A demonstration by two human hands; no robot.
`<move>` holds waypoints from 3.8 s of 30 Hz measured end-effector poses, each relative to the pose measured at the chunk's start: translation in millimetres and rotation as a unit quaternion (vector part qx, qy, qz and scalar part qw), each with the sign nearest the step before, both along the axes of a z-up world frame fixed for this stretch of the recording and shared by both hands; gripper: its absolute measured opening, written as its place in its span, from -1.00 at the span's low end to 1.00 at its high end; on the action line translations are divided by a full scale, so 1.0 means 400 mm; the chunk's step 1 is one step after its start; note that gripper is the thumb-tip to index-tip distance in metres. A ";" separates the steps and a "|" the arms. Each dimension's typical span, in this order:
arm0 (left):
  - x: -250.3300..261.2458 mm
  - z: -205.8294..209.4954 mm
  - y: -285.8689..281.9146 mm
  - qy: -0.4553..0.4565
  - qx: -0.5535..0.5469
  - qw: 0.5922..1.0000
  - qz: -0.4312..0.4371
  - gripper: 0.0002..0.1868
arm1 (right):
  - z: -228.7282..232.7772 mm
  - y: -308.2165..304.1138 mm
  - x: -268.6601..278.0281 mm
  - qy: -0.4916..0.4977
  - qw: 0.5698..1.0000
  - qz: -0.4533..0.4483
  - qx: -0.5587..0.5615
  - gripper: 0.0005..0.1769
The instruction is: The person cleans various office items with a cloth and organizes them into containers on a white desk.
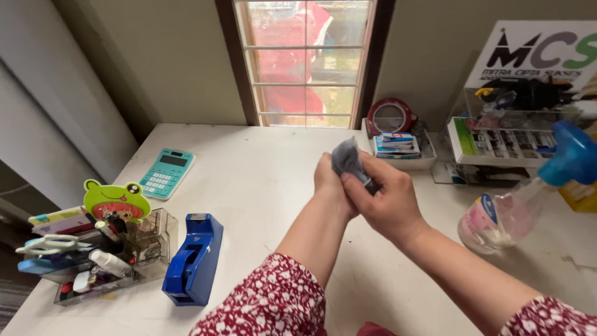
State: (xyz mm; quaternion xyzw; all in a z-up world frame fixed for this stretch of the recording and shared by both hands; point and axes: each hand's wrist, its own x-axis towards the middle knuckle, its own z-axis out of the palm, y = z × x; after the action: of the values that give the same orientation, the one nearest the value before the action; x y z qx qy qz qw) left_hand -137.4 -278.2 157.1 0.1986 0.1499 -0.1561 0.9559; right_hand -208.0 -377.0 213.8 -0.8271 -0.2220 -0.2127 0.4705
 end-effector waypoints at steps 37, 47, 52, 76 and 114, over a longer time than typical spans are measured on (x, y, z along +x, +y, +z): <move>-0.035 0.053 -0.037 0.080 0.053 0.986 0.135 -0.70 | -0.068 -0.097 -0.097 0.026 0.990 -0.003 0.137 -0.74; -0.046 0.111 -0.085 -0.035 0.035 0.995 0.082 -0.50 | -0.001 -0.055 0.027 0.092 0.972 0.081 0.198 -0.74; -0.012 0.062 0.004 -0.006 -0.042 0.996 0.083 -0.49 | 0.011 -0.051 -0.082 -0.154 0.982 0.112 -0.004 -0.67; -0.124 0.051 0.021 0.010 -0.023 0.987 0.161 -0.66 | -0.048 0.026 0.133 0.337 0.851 0.099 0.391 -0.66; -0.009 -0.014 -0.375 0.182 0.383 0.898 0.115 -0.28 | -0.093 -0.386 -0.033 0.162 0.985 -0.032 0.049 -0.02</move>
State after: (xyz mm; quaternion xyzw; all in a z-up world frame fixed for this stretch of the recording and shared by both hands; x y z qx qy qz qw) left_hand -141.1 -428.4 151.6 0.4987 0.3916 -0.0087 0.7732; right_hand -221.4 -531.4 176.6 -0.8331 -0.1059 -0.1017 0.5333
